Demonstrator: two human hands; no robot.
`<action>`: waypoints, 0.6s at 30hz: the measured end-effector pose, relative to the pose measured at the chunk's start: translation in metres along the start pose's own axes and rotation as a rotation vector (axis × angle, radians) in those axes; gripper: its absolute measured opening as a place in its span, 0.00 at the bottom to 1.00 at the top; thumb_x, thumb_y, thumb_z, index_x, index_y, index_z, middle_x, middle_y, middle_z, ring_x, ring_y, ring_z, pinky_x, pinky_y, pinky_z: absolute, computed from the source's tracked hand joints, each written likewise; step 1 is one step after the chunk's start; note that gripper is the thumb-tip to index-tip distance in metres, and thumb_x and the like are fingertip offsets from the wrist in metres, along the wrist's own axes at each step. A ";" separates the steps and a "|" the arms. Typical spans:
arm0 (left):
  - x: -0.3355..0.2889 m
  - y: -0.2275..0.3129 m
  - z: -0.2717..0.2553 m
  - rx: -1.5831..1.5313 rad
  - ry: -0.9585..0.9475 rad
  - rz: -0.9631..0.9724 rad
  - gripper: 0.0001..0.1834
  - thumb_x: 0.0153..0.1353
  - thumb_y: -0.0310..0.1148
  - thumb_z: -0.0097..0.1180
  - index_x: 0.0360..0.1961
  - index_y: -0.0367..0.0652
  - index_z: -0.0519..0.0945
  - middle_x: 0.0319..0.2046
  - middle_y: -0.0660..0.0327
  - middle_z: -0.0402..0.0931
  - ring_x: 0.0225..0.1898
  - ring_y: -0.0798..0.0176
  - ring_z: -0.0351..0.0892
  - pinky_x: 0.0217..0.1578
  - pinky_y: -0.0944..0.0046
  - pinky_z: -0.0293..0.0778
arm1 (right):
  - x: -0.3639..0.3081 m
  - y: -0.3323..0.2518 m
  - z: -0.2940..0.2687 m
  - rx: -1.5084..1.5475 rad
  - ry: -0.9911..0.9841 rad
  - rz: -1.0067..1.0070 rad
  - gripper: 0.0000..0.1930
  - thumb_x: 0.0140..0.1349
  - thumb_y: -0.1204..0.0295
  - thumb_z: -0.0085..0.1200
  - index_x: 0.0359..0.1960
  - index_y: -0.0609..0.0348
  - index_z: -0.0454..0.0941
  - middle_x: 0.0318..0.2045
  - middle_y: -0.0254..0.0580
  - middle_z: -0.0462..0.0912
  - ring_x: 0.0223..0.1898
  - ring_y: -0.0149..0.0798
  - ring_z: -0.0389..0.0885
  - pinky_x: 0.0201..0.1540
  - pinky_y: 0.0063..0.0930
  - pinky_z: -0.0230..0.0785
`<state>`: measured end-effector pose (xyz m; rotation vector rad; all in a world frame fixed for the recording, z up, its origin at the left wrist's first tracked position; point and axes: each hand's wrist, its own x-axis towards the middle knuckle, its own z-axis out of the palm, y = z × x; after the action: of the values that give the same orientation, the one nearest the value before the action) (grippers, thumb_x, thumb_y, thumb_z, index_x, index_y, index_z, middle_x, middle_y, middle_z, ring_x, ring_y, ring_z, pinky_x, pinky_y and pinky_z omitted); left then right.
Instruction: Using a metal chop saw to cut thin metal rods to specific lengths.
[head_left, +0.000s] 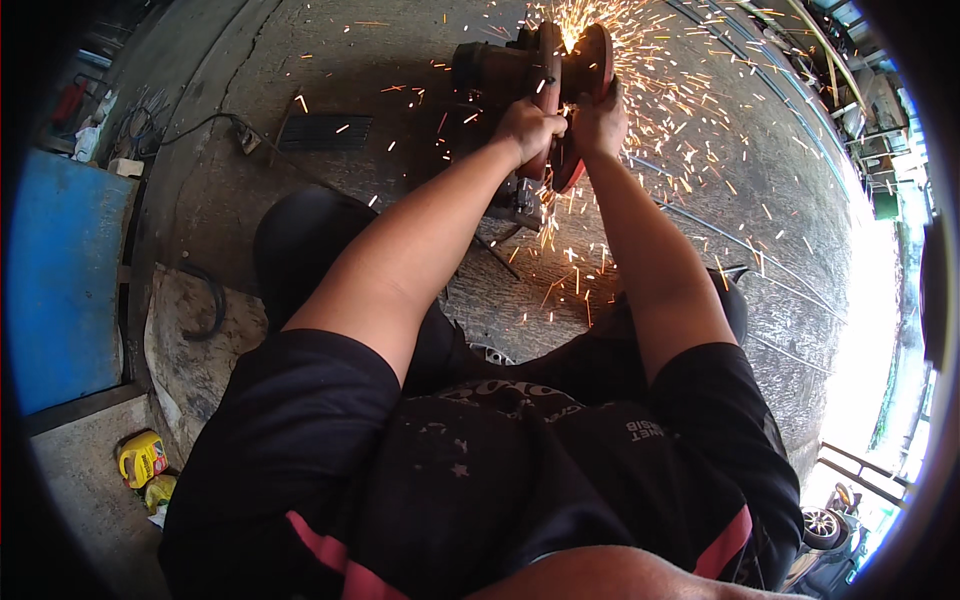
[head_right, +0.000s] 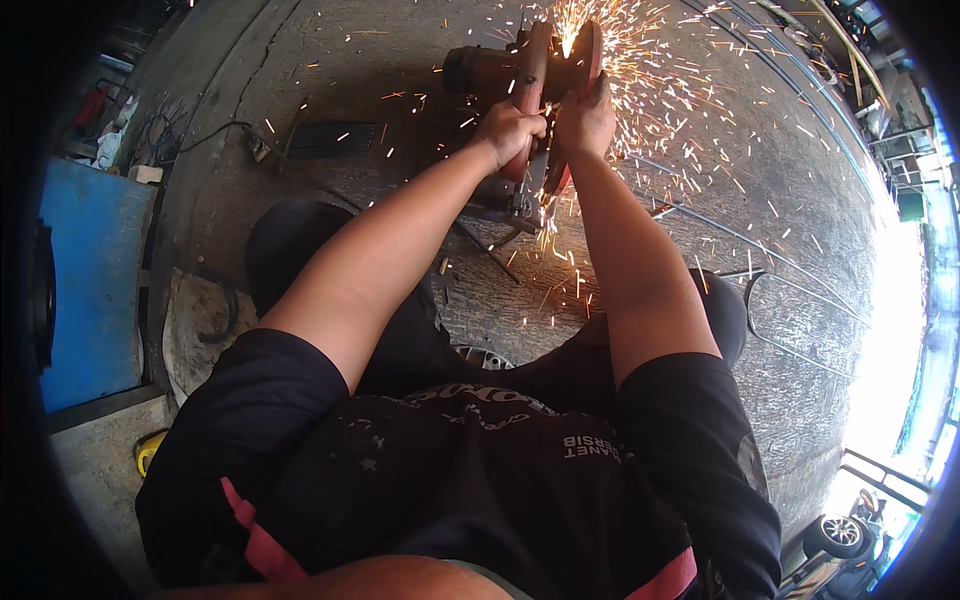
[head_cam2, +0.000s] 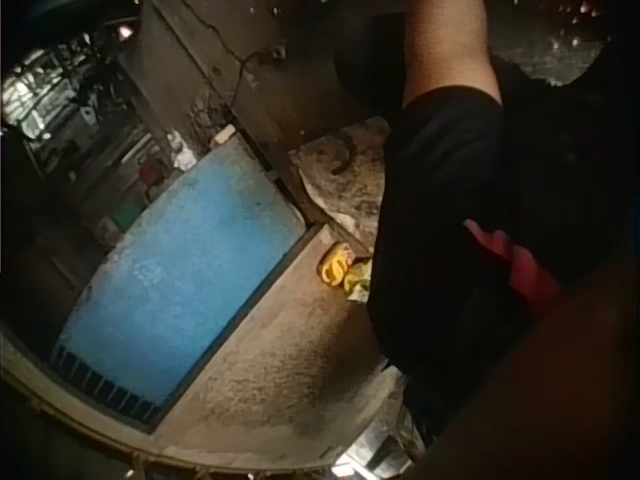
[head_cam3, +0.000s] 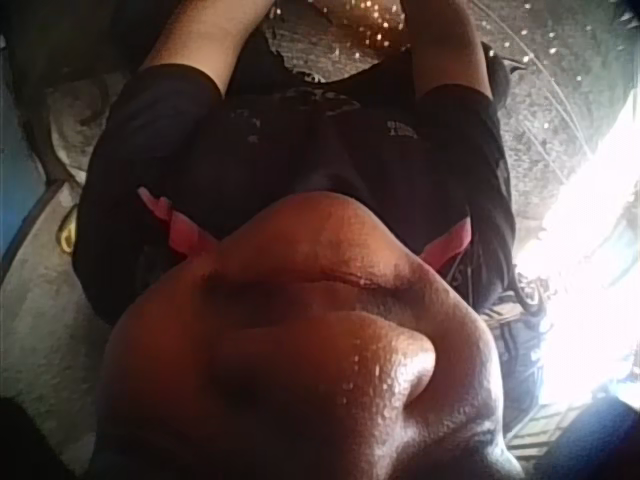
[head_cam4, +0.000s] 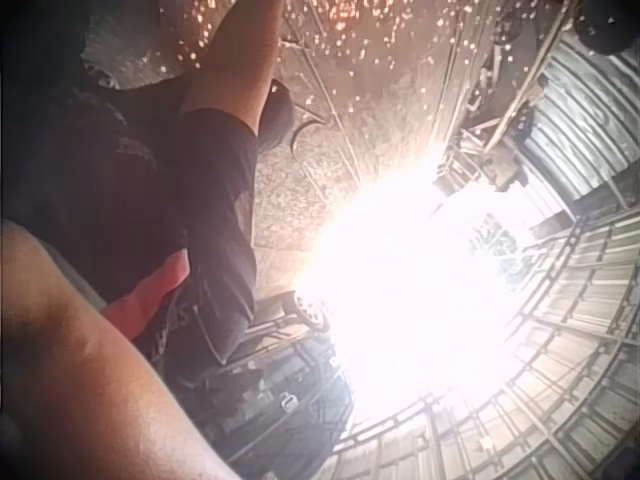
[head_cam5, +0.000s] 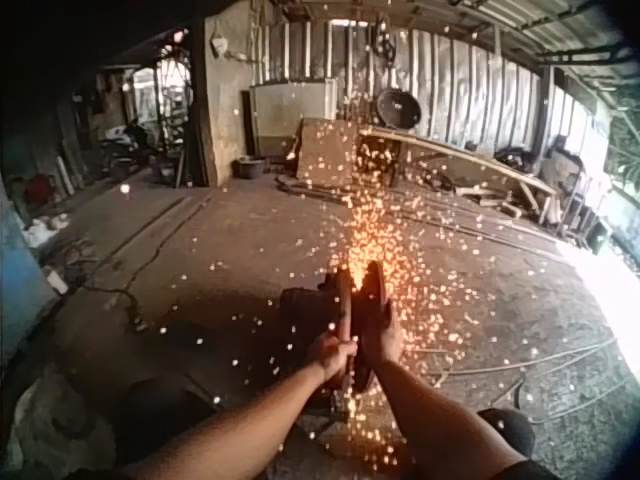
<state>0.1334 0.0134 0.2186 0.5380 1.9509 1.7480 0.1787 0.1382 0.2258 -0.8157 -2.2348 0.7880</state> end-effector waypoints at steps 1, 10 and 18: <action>-0.003 0.002 0.003 -0.002 -0.007 -0.034 0.17 0.35 0.36 0.60 0.24 0.33 0.78 0.22 0.49 0.78 0.27 0.55 0.79 0.31 0.62 0.73 | 0.000 0.006 0.001 -0.006 0.001 -0.004 0.32 0.53 0.64 0.50 0.61 0.62 0.58 0.49 0.59 0.73 0.49 0.57 0.73 0.52 0.44 0.64; -0.026 -0.042 0.001 0.093 0.001 0.008 0.19 0.38 0.34 0.56 0.34 0.35 0.75 0.23 0.56 0.75 0.28 0.61 0.76 0.32 0.63 0.71 | -0.035 0.021 0.015 0.097 -0.002 -0.012 0.31 0.56 0.64 0.49 0.61 0.64 0.57 0.54 0.58 0.68 0.54 0.57 0.69 0.55 0.43 0.62; -0.019 -0.034 0.000 0.146 0.113 0.058 0.17 0.37 0.34 0.57 0.30 0.34 0.75 0.21 0.56 0.75 0.27 0.61 0.76 0.32 0.63 0.71 | -0.029 0.020 0.018 0.108 0.037 -0.060 0.33 0.53 0.65 0.51 0.61 0.63 0.56 0.55 0.57 0.67 0.56 0.55 0.68 0.56 0.41 0.61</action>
<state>0.1496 -0.0014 0.1860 0.5613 2.1741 1.7131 0.1904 0.1247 0.1904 -0.7029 -2.1534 0.8505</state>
